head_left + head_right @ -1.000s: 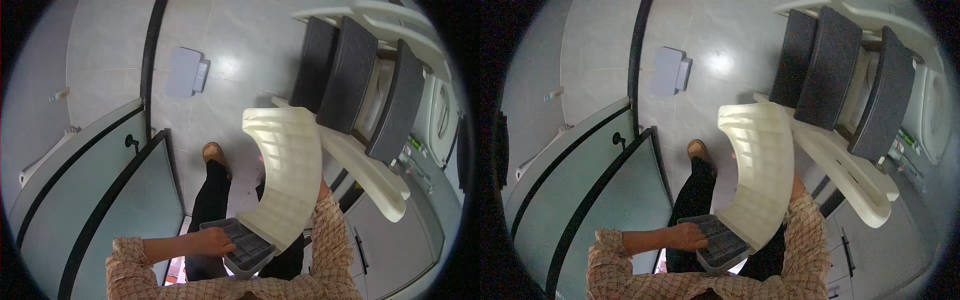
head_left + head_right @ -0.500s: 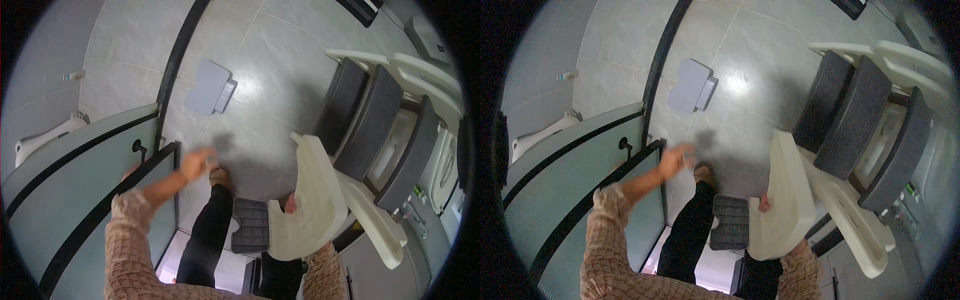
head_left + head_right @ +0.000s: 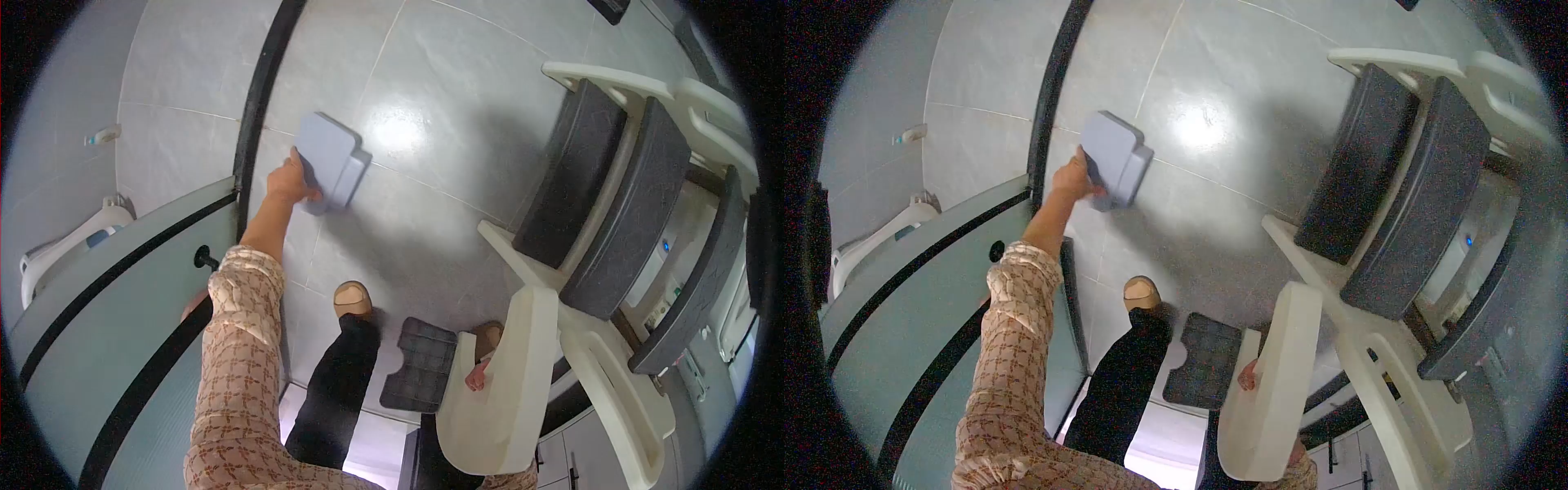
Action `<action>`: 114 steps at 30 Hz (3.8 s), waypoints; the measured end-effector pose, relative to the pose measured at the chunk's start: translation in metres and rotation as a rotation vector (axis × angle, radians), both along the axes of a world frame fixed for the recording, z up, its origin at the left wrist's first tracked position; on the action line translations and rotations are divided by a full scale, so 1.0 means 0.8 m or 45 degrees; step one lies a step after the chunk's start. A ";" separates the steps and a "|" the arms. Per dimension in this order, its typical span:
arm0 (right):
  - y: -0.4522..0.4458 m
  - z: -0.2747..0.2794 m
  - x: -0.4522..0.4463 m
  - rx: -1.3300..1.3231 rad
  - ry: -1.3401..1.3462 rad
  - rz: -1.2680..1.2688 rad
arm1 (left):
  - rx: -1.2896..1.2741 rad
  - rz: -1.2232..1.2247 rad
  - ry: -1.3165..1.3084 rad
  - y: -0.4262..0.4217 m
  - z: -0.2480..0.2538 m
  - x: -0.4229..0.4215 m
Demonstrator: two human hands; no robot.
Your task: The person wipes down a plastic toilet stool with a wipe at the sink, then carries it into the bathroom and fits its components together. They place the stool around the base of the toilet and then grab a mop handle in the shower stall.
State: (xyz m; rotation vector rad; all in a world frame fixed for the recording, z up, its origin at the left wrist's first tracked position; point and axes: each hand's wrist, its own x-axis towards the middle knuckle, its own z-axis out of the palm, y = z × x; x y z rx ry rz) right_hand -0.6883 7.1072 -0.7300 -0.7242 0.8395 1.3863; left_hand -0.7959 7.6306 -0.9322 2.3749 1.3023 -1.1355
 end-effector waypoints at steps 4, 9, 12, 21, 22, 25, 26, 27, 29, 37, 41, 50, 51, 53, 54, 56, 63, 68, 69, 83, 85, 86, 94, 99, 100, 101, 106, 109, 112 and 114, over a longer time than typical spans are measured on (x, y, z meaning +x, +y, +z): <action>0.001 -0.003 0.000 0.012 -0.013 0.025 | -0.085 0.071 0.081 -0.038 0.013 -0.017; 0.000 -0.005 -0.005 0.015 -0.033 0.078 | -0.001 0.375 -0.191 -0.095 -0.005 -0.059; -0.002 -0.004 -0.008 0.010 -0.038 0.098 | 0.032 0.060 -0.412 -0.118 0.003 -0.103; -0.015 -0.004 -0.027 0.012 -0.113 0.141 | -0.119 -0.109 -0.075 -0.153 0.001 -0.126; -0.017 -0.001 -0.029 0.011 -0.127 0.149 | -0.140 -0.078 -0.166 -0.157 0.019 -0.114; -0.022 0.015 -0.035 0.043 -0.198 0.158 | -0.256 0.010 -0.436 -0.170 0.087 -0.090; -0.023 0.024 -0.038 0.053 -0.225 0.163 | -0.329 0.034 -0.533 -0.174 0.108 -0.089; -0.024 0.031 -0.039 0.068 -0.255 0.165 | -0.402 0.053 -0.630 -0.177 0.131 -0.086; -0.026 0.050 -0.046 0.101 -0.327 0.174 | -0.513 0.395 -0.800 -0.180 0.185 -0.081; 0.010 0.219 -0.015 0.101 -0.608 0.363 | -1.122 0.381 -1.144 -0.183 0.550 -0.029; 0.018 0.310 -0.004 0.167 -0.704 0.347 | -1.195 0.150 -1.211 -0.198 0.701 0.010; 0.041 0.527 0.036 0.331 -0.796 0.250 | -1.452 0.275 -1.067 -0.195 0.950 0.078; 0.044 0.553 0.041 0.361 -0.801 0.234 | -1.496 0.278 -1.054 -0.193 0.981 0.085; 0.047 0.602 0.052 0.419 -0.823 0.195 | -1.504 0.214 -1.035 -0.184 1.035 0.098; 0.050 0.625 0.058 0.458 -0.822 0.173 | -1.488 0.175 -1.037 -0.180 1.063 0.104; 0.053 0.672 0.070 0.536 -0.826 0.124 | -1.415 0.072 -1.075 -0.180 1.114 0.119; 0.047 0.782 0.095 0.914 -0.637 0.046 | -1.157 -0.068 -1.355 -0.207 1.270 0.143; 0.041 0.832 0.059 1.182 -0.763 -0.250 | -1.110 -0.144 -1.307 -0.239 1.325 0.114; 0.035 0.831 0.051 1.208 -0.792 -0.329 | -1.099 -0.136 -1.272 -0.244 1.332 0.101; 0.028 0.826 0.064 1.311 -0.972 -0.402 | -1.160 -0.347 -1.658 -0.232 1.325 0.062; 0.025 0.850 0.056 1.233 -1.002 -0.405 | -1.169 -0.675 -1.899 -0.258 1.312 0.056; 0.023 0.865 0.049 1.173 -1.031 -0.406 | -0.843 -0.944 -1.940 -0.270 1.324 0.042; 0.008 0.953 0.004 0.775 -1.216 -0.456 | -0.333 -1.512 -2.314 -0.322 1.277 0.011; 0.016 0.983 -0.014 0.625 -1.279 -0.466 | -0.299 -1.545 -2.344 -0.307 1.288 0.005; 0.017 0.986 -0.016 0.600 -1.292 -0.464 | -0.322 -1.546 -2.332 -0.305 1.289 0.003; 0.019 0.989 -0.019 0.583 -1.298 -0.456 | -0.345 -1.547 -2.318 -0.299 1.289 0.001; 0.025 0.998 -0.029 0.526 -1.317 -0.455 | -0.480 -1.614 -2.256 -0.299 1.289 -0.026; 0.028 1.003 -0.034 0.500 -1.322 -0.448 | -0.523 -1.683 -2.214 -0.303 1.283 -0.040; 0.025 1.011 -0.038 0.483 -1.314 -0.444 | -0.441 -1.694 -2.255 -0.302 1.286 -0.035; 0.023 1.016 -0.042 0.468 -1.307 -0.445 | -0.456 -1.696 -2.255 -0.303 1.284 -0.033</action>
